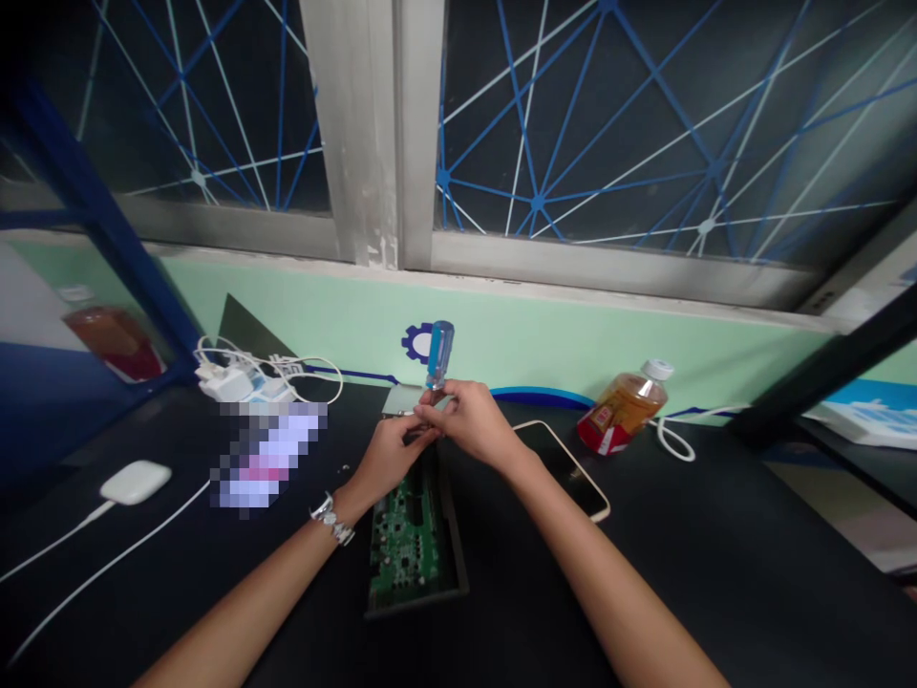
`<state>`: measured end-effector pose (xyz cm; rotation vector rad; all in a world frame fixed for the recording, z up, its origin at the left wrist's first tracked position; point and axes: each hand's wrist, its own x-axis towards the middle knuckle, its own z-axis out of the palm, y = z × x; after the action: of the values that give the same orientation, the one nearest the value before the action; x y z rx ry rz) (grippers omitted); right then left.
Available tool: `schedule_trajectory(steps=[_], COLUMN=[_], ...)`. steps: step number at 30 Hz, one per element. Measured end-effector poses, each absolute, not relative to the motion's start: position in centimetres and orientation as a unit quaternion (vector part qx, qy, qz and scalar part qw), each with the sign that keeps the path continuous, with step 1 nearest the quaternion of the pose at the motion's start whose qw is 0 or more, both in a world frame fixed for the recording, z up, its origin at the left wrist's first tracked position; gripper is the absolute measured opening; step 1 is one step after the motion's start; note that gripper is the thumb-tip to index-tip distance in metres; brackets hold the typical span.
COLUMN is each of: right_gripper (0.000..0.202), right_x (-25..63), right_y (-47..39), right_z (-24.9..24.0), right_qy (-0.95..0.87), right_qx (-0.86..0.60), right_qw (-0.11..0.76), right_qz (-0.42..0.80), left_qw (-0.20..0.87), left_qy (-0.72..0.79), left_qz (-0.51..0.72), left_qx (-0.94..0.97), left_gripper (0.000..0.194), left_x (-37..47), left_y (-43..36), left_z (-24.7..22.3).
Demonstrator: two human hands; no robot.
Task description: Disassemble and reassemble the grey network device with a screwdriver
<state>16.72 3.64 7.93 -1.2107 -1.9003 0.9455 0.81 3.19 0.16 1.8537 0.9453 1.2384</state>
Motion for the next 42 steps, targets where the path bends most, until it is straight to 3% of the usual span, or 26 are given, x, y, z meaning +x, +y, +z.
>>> schedule_trajectory(steps=[8,15,19,22,28,33,37,42], right_gripper=[0.025,0.022,0.026,0.025,0.015,0.016,0.024,0.030], right_x=[17.5,17.3,17.1,16.9,16.8,17.1,17.9,19.6], right_y=[4.2,3.4,3.0,3.0,3.4,3.5,3.1,0.9], right_z=[8.1,8.8,8.8,8.6,8.3,8.2,8.2,7.1], right_qy=[-0.708,-0.726,-0.739,-0.753,-0.796,-0.789,-0.743,-0.633], right_qx=[-0.450,-0.413,-0.401,-0.403,-0.471,-0.462,-0.458,-0.426], right_qw=[0.346,0.306,0.285,0.287,0.298,0.301,0.345,0.466], right_qz=[0.419,0.456,0.460,0.435,0.236,0.271,0.346,0.448], left_qw=[0.409,0.355,0.345,0.351,0.369,0.379,0.335,0.302], left_qy=[0.337,0.365,0.364,0.357,0.357,0.355,0.389,0.406], left_qz=[0.471,0.476,0.480,0.481,0.478,0.475,0.473,0.448], left_qx=[0.705,0.718,0.719,0.720,0.713,0.710,0.716,0.737], left_gripper=[0.022,0.013,0.018,0.014,0.015,0.019,0.017,0.017], left_x=[-0.7,-1.2,-0.7,-0.3,0.3,-0.8,-2.6,-4.5], left_y=[3.0,3.2,3.4,3.4,3.1,2.8,2.4,0.8], left_z=[0.3,0.4,0.3,0.2,0.2,1.0,1.7,1.9])
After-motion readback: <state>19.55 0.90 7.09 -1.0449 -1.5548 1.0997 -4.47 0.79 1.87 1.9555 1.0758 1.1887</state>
